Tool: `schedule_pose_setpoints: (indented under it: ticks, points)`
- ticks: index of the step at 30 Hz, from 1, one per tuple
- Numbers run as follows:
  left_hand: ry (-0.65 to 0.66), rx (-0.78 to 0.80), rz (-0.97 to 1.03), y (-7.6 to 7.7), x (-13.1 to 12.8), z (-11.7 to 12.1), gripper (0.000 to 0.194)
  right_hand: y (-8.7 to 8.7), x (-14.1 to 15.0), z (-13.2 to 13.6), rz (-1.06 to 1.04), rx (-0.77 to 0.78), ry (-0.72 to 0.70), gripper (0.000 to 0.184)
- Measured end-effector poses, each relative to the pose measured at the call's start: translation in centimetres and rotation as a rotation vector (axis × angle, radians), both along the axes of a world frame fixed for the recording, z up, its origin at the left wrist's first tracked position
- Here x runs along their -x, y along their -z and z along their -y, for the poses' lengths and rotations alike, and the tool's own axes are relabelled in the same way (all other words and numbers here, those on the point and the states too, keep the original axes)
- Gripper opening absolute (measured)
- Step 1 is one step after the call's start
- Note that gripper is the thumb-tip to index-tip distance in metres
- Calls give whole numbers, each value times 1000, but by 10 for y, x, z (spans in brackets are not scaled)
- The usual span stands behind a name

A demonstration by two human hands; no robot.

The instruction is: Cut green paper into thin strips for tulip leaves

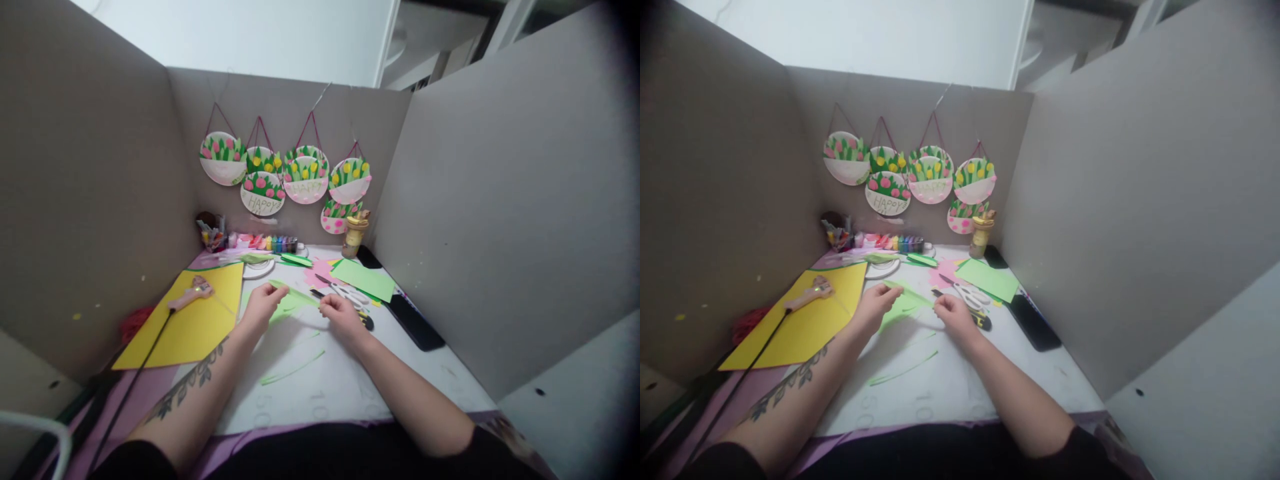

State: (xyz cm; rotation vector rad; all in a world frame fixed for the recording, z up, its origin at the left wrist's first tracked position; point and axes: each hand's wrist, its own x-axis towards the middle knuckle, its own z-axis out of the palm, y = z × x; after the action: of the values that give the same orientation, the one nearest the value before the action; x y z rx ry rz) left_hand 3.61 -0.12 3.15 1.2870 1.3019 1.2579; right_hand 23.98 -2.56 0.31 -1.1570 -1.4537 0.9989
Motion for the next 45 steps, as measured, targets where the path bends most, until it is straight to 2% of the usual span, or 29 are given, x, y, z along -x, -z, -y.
schedule_pose_setpoints:
  ticks: [14,22,27,34,37,40,43,45]
  points:
    - [-16,46,28,-2,-2,2,33,3,-1,-2,-30,-26,106,11]
    - [13,31,24,-8,-12,15,35,11,5,-4,32,-77,15,17]
    - [25,28,43,-4,-6,7,36,13,3,-4,61,-66,1,16]
    - [49,47,198,-1,6,-4,31,5,7,-2,93,-77,-13,14]
    - [2,55,280,-5,13,-9,32,4,3,-2,76,-73,-12,13]
    - [-118,38,387,-11,27,-18,35,3,-11,-8,80,-44,36,13]
    - [-229,34,510,-14,39,-25,37,-4,-27,-26,114,-11,84,14]
    - [-246,52,569,-15,40,-26,37,-12,-33,-46,135,-15,125,14]
